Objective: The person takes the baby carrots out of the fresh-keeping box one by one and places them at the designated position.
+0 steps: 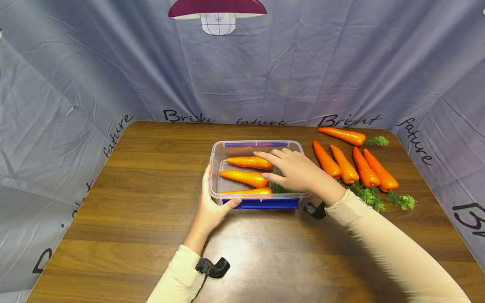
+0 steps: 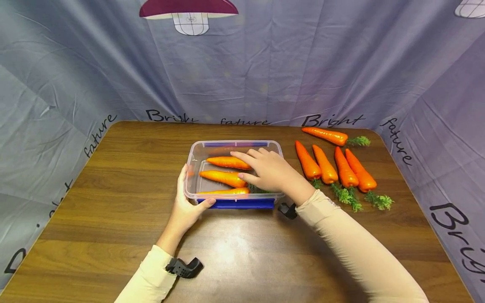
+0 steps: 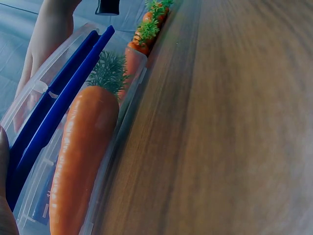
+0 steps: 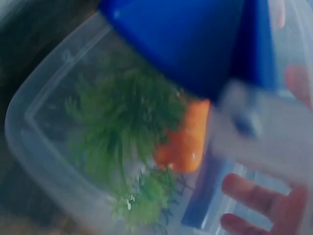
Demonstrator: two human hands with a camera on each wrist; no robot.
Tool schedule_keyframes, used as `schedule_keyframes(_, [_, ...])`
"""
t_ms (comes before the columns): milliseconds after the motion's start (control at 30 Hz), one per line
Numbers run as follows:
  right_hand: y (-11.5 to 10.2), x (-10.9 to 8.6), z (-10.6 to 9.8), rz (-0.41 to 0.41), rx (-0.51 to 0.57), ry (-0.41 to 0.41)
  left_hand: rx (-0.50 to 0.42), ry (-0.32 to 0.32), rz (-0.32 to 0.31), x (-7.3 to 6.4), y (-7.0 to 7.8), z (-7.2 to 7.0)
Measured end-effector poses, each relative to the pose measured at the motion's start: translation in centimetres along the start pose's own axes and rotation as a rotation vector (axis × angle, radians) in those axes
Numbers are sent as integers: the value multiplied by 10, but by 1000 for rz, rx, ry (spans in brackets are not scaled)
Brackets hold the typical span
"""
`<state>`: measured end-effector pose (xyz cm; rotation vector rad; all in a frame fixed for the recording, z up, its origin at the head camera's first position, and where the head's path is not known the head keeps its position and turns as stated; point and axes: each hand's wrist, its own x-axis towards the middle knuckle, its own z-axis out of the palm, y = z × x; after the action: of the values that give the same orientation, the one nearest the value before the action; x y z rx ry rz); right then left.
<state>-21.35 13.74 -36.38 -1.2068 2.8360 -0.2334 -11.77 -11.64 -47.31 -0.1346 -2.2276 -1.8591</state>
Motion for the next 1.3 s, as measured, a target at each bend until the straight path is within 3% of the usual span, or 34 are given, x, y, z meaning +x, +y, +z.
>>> schedule_keyframes(333, [-6,15,16,-8,69,-106,1,-5,-21,-1,3,0])
schedule_keyframes(600, [-9,18,23,-31,98,-163,-19,-21,-47,-2,24,-1])
schedule_keyframes(900, [-10,23,33,-22,121,-161,16,-1,-22,0,3,0])
schedule_keyframes(1133, [-9,28,36,-34,201,-147,5,-5,-3,0,2,0])
schedule_keyframes(1300, [-8,32,39,-87,272,-118,12,-4,0,0,3,0])
